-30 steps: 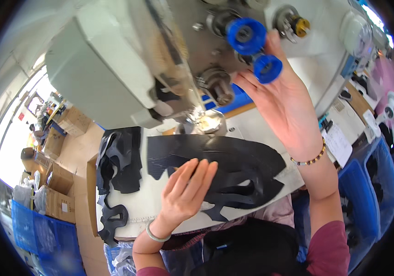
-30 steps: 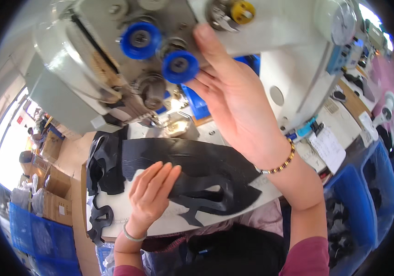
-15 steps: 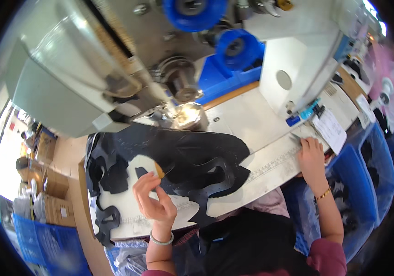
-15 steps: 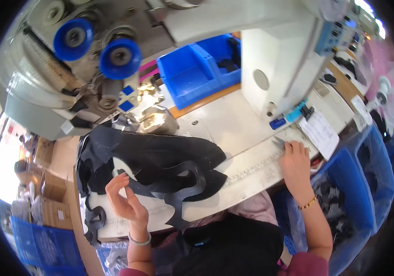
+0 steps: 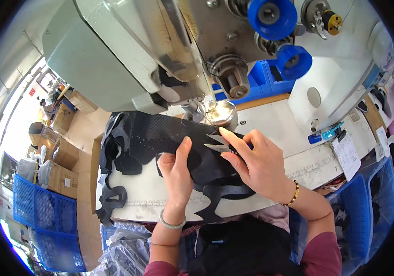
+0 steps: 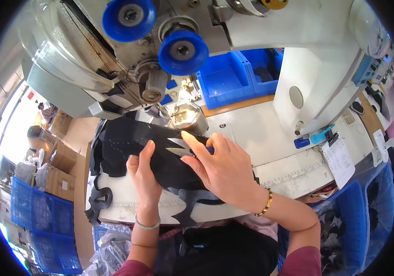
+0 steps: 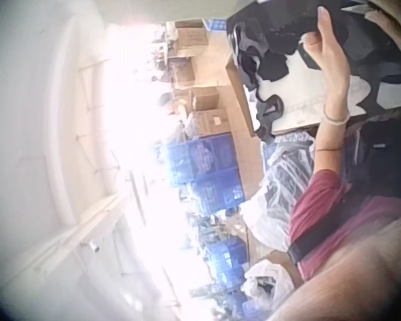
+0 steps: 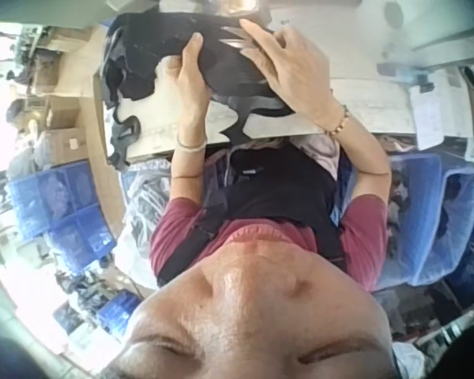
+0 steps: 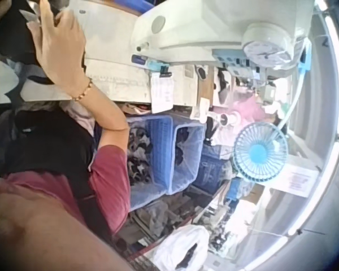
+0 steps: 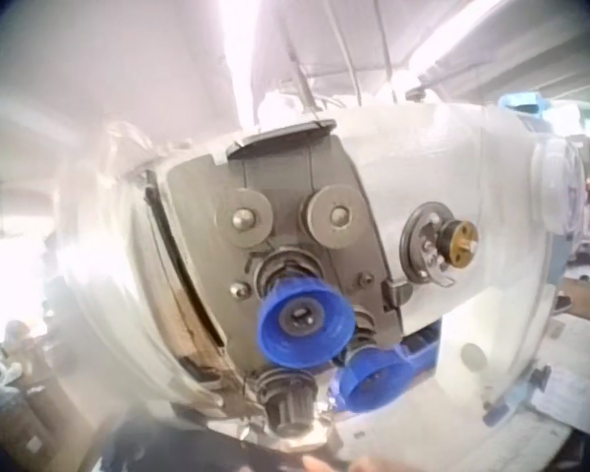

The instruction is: The person sews together leather pieces of a black shoe upper using an industrial sewing machine and thread.

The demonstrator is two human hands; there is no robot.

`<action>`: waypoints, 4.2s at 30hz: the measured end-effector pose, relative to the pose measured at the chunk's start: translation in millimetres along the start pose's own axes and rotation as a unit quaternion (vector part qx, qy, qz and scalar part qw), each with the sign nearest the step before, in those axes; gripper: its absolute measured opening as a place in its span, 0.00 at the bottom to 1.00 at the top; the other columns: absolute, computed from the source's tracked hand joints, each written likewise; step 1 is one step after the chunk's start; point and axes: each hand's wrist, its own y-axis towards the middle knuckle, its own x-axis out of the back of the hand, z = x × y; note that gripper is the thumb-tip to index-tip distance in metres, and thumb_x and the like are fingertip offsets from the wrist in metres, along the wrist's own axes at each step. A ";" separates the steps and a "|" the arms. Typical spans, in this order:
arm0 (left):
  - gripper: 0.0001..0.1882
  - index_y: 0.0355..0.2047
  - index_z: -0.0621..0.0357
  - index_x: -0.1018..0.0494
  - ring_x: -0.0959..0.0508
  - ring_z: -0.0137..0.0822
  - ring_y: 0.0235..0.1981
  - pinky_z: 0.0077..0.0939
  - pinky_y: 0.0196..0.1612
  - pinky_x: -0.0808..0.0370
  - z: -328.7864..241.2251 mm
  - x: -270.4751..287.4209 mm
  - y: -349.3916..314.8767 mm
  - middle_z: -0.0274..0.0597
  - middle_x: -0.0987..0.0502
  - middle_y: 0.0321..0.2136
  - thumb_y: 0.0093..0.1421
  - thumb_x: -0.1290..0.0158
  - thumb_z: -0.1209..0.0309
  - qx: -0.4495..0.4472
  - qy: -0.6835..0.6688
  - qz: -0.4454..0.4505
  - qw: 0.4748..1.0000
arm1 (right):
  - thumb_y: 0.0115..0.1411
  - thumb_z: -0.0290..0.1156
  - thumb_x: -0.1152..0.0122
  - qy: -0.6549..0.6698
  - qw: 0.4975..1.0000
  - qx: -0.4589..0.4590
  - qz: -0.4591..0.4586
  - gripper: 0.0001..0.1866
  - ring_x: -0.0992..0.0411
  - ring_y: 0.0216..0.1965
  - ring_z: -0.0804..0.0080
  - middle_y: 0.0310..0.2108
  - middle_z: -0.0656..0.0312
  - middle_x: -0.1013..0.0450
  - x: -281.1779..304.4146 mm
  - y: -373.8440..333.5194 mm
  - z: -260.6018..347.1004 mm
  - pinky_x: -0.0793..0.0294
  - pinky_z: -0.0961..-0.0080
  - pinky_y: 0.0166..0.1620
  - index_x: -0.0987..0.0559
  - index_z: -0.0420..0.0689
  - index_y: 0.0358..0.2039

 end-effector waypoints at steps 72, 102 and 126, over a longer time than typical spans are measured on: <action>0.20 0.21 0.68 0.23 0.30 0.21 0.15 0.19 0.17 0.38 18.3 90.9 -6.5 0.35 0.26 0.14 0.59 0.47 0.60 0.152 0.539 0.117 0.820 | 0.43 0.31 0.28 0.075 0.994 -0.008 -0.080 0.20 0.34 0.20 0.73 0.25 0.61 0.30 52.3 -4.4 -61.6 0.35 0.80 0.23 0.26 0.43 0.36; 0.23 0.52 0.66 0.35 0.29 0.34 0.52 0.24 0.53 0.33 -42.4 110.5 98.0 0.47 0.30 0.51 0.58 0.45 0.70 0.032 0.287 0.329 0.899 | 0.67 0.39 0.56 0.674 0.558 -0.306 0.377 0.17 0.34 0.22 0.86 0.29 0.62 0.28 -2.4 28.2 21.4 0.35 0.88 0.22 0.30 0.38 0.46; 0.12 0.30 0.67 0.25 0.30 0.25 0.33 0.19 0.38 0.34 -44.2 1.5 106.7 0.34 0.28 0.28 0.54 0.45 0.67 0.050 0.327 0.365 0.870 | 0.67 0.37 0.57 0.634 0.658 -0.229 0.335 0.18 0.38 0.16 0.85 0.16 0.66 0.32 -12.6 32.8 8.9 0.40 0.87 0.22 0.26 0.34 0.36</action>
